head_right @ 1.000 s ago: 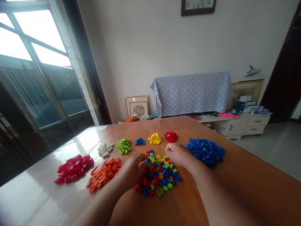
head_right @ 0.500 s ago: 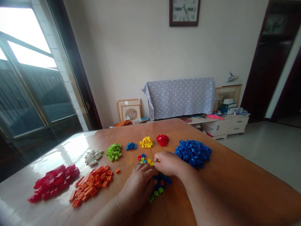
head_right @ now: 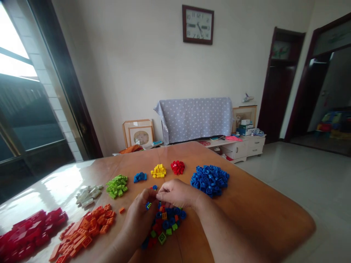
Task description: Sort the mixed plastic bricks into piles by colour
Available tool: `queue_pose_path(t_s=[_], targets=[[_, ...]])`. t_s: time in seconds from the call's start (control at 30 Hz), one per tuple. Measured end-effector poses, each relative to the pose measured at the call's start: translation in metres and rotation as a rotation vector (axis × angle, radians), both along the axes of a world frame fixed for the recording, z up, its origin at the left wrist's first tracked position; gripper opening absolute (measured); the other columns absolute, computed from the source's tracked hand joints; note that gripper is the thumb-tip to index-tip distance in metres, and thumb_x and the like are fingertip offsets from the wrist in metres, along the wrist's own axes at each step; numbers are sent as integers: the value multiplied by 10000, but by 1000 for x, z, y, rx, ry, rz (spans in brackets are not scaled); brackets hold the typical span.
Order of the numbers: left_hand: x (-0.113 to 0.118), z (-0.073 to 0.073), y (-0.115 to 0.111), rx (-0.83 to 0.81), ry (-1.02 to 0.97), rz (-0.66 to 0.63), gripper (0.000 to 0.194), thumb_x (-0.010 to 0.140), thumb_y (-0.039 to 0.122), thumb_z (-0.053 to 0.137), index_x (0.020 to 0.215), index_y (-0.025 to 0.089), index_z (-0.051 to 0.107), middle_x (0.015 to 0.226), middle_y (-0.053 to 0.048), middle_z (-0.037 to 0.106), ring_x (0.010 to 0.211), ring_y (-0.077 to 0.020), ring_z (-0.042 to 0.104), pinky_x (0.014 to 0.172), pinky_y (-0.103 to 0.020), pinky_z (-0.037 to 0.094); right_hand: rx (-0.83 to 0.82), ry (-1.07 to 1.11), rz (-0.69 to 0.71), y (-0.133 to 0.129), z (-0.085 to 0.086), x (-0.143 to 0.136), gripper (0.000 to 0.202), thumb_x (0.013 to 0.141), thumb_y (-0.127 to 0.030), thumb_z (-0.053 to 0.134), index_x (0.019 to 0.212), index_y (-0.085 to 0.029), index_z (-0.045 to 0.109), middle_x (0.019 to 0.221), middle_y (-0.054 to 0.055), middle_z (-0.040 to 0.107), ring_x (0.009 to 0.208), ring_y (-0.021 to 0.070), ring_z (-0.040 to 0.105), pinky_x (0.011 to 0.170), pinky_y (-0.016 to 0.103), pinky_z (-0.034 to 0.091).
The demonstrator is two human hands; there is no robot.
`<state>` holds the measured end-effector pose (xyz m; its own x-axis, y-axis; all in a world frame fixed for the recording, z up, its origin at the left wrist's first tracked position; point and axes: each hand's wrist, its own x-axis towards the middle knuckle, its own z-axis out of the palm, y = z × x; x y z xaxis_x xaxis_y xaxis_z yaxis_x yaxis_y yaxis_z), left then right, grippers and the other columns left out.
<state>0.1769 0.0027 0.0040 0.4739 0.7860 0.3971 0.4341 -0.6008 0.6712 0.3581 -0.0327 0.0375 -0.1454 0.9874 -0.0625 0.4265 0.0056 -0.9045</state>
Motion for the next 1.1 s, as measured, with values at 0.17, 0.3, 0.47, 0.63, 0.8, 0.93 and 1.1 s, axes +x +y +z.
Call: queue_pose_path(t_s=[0.17, 0.3, 0.47, 0.63, 0.8, 0.93, 1.1], targets=[[1, -6, 1, -37, -31, 20, 237, 881, 284, 558, 1113, 236, 545, 1062, -53, 695, 1012, -217, 654, 864, -341, 487, 18, 39, -55, 3, -1, 1, 193, 798, -330, 676, 912, -175, 674, 703, -19, 653, 639, 125, 611, 582, 216, 481], [-2, -5, 1, 8, -37, 37, 312, 899, 339, 551, 1195, 242, 536, 1101, -55, 697, 1046, -211, 653, 903, -342, 484, 158, -84, -233, 2, 4, 25, 160, 801, -307, 628, 861, -165, 670, 708, -13, 646, 643, 114, 577, 559, 192, 418], [-7, 3, 2, 95, -14, 50, 214, 910, 362, 534, 1062, 228, 604, 1036, -50, 701, 995, -209, 651, 877, -333, 486, 128, -514, -496, 6, -5, 65, 123, 799, -283, 592, 805, -182, 663, 643, -22, 628, 564, 102, 526, 512, 200, 311], [-9, 5, 2, 121, -21, 46, 202, 918, 362, 523, 1043, 231, 612, 1021, -50, 698, 979, -212, 648, 866, -336, 486, 52, -609, -459, 9, -16, 79, 80, 675, -205, 694, 631, -171, 637, 559, -10, 616, 560, 115, 534, 513, 215, 295], [-10, 6, 1, 142, -31, 44, 188, 928, 346, 513, 1038, 225, 606, 1024, -55, 692, 971, -211, 644, 858, -340, 487, 66, -583, -492, 6, -10, 75, 150, 830, -252, 538, 738, -173, 628, 642, 15, 670, 573, 112, 574, 512, 205, 322], [-11, 6, 2, 167, -35, 38, 196, 935, 356, 506, 1043, 222, 600, 1018, -60, 690, 965, -221, 642, 845, -357, 492, -8, -453, -495, 6, -9, 64, 141, 869, -240, 480, 818, -181, 597, 718, 28, 708, 557, 105, 613, 497, 180, 357], [-10, 4, 3, 193, -36, 31, 189, 936, 352, 508, 1037, 221, 602, 1007, -56, 687, 957, -225, 635, 837, -365, 486, -104, -383, -451, 10, -15, 54, 164, 882, -255, 492, 770, -175, 580, 655, 32, 700, 524, 114, 634, 503, 176, 416]])
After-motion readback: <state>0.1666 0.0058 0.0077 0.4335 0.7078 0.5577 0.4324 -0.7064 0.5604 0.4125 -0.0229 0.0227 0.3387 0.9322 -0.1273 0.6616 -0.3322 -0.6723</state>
